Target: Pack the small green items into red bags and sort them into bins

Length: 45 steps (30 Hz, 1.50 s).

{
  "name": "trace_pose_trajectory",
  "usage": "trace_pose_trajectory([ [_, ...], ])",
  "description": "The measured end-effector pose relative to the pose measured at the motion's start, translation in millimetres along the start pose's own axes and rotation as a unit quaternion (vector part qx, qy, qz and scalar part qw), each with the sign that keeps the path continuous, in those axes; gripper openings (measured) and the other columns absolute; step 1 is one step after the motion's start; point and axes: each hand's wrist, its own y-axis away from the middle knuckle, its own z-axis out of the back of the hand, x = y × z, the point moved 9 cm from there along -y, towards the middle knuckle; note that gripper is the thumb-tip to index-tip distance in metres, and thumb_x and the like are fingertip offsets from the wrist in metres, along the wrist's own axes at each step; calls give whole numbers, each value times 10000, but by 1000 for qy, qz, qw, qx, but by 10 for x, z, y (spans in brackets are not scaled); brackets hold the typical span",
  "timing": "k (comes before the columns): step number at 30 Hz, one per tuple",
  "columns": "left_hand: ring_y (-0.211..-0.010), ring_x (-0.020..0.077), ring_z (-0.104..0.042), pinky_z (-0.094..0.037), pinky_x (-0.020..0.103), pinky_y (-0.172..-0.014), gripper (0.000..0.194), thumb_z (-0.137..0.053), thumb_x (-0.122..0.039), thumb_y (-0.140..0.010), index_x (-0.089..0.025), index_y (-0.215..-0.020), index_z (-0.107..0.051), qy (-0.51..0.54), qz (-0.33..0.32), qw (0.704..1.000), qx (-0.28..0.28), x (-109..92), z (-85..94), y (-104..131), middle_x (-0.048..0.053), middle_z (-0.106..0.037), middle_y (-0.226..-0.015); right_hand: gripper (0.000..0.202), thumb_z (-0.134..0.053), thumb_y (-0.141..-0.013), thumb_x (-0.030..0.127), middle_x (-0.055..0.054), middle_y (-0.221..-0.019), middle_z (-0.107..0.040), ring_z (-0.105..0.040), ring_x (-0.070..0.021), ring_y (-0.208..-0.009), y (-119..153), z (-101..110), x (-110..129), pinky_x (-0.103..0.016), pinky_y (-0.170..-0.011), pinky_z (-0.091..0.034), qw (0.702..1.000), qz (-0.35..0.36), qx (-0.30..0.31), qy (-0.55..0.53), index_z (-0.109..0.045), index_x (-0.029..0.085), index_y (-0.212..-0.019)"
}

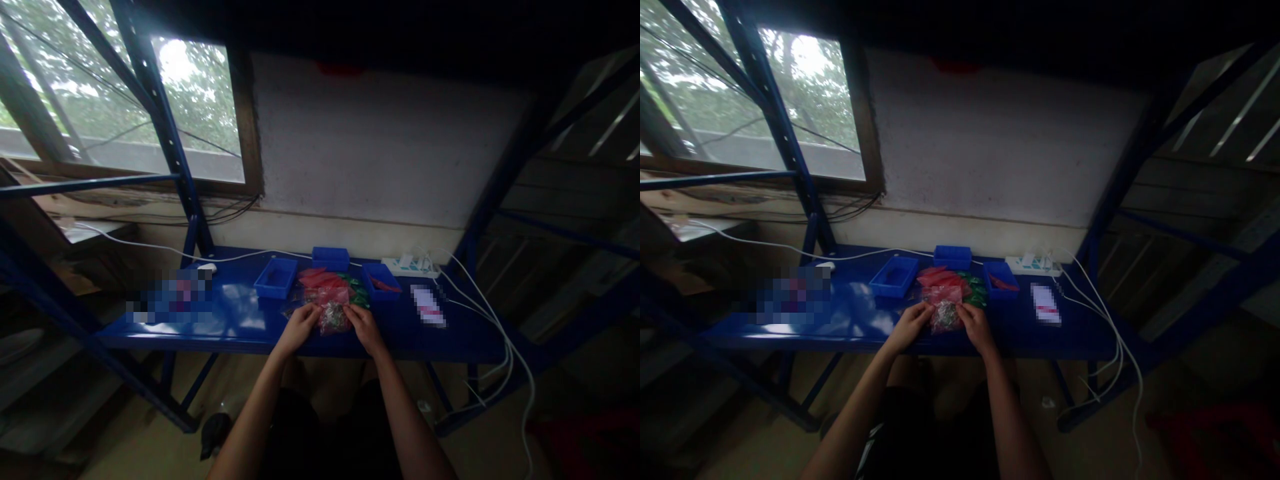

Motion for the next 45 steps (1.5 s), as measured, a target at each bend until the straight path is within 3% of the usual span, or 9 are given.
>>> trace_pose_trajectory([
  [7,-544,110,-411,-331,222,-543,379,-497,-500,-791,-166,-613,-502,-4,11,1000,-8,22,14,-6,-38,-453,-549,337,-541,-780,496,-5,-653,-586,-498,-170,-651,-4,-8,11,-272,-622,-377,1000,6,0,7,-629,194,-658],
  [13,-554,111,-424,-343,213,-528,344,-526,-484,-776,-148,-744,-589,9,7,1000,-24,17,38,-10,-32,-497,-584,266,-576,-758,463,5,-681,-596,-519,-168,-668,-6,0,-20,-259,-621,-384,1000,-2,-7,-8,-639,204,-755],
  [19,-544,108,-396,-327,217,-530,382,-490,-507,-793,-168,-616,-489,2,5,1000,-13,-17,20,-1,-37,-436,-552,278,-543,-793,456,18,-642,-544,-491,-156,-643,-8,-3,4,-255,-618,-369,1000,14,-1,-5,-601,202,-696],
  [29,-541,110,-380,-311,228,-537,419,-451,-522,-817,-183,-573,-420,-20,1,1000,-14,-31,37,-12,-42,-401,-542,316,-530,-802,483,18,-635,-533,-483,-158,-653,-14,25,12,-255,-635,-373,1000,19,-15,-4,-584,201,-670],
  [45,-516,92,-373,-294,212,-509,361,-588,-505,-733,-158,-653,-531,0,3,1000,-10,8,8,16,-46,-464,-551,274,-537,-771,459,-3,-716,-596,-530,-180,-698,-13,29,-46,-265,-640,-389,1000,-9,-11,-7,-625,201,-791],
])
